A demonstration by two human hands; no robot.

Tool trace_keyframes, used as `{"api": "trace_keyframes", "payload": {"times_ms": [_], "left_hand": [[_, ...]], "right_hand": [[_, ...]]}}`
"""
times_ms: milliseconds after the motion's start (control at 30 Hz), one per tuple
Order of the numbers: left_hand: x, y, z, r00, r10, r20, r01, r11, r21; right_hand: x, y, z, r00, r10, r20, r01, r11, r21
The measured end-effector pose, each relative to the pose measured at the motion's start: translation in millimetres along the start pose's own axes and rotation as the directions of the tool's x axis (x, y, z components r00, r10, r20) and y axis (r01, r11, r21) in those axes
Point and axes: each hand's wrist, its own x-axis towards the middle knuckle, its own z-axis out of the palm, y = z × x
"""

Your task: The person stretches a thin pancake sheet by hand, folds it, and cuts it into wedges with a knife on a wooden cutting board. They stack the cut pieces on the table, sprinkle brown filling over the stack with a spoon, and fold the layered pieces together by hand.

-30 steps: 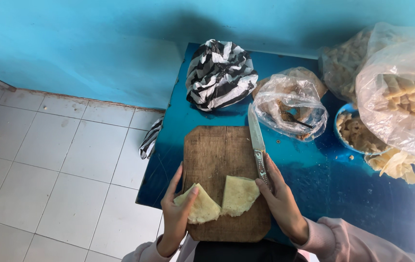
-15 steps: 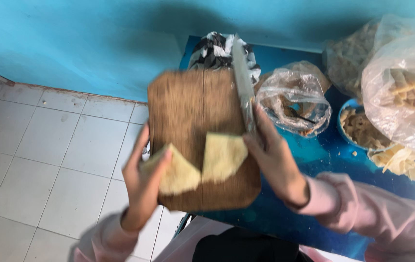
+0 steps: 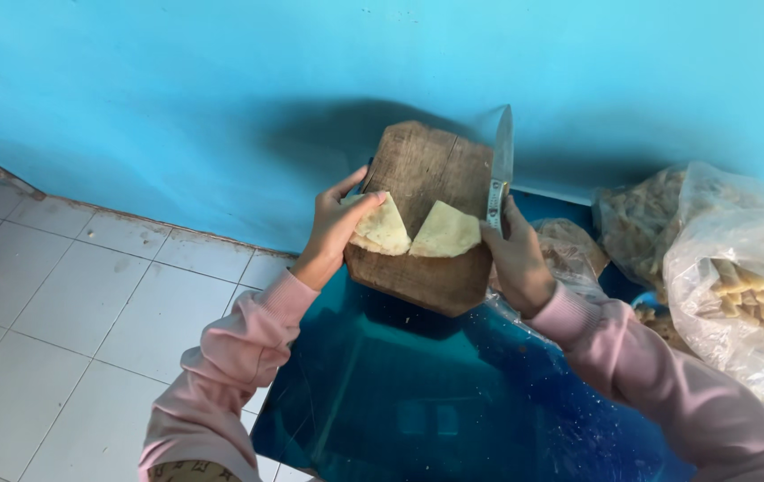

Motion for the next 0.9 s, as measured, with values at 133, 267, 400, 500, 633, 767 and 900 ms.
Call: {"api": "trace_keyframes", "payload": {"times_ms": [133, 267, 400, 500, 633, 767, 900], "left_hand": [[5, -21, -5, 0.997, -0.079, 0.013, 0.078, 0.996, 0.049], [2, -28, -8, 0.997, -0.075, 0.008, 0.074, 0.996, 0.046], [-3, -29, -12, 0.998, -0.046, 0.041, 0.041, 0.991, 0.128], [-5, -31, -13, 0.993, 0.101, 0.067, -0.116, 0.946, 0.302], [-9, -36, -16, 0.940, 0.339, 0.049, -0.304, 0.761, 0.573], [-10, -40, -17, 0.890, 0.449, 0.074, -0.410, 0.720, 0.560], [-21, -43, -16, 0.823, 0.561, 0.083, -0.471, 0.594, 0.652]], "right_hand": [[-5, 25, -6, 0.996, 0.091, -0.006, -0.091, 0.996, -0.006], [-8, 31, -11, 1.000, 0.029, 0.002, -0.029, 0.993, -0.110], [-16, 30, -25, 0.999, 0.033, 0.009, -0.031, 0.977, -0.211], [-23, 23, -27, 0.998, -0.052, 0.031, 0.060, 0.909, -0.412], [-17, 2, -28, 0.995, 0.069, -0.075, -0.102, 0.637, -0.764], [10, -6, -28, 0.907, -0.300, 0.296, 0.355, 0.166, -0.920], [23, 5, -28, 0.844, -0.301, 0.445, 0.454, -0.042, -0.890]]}}
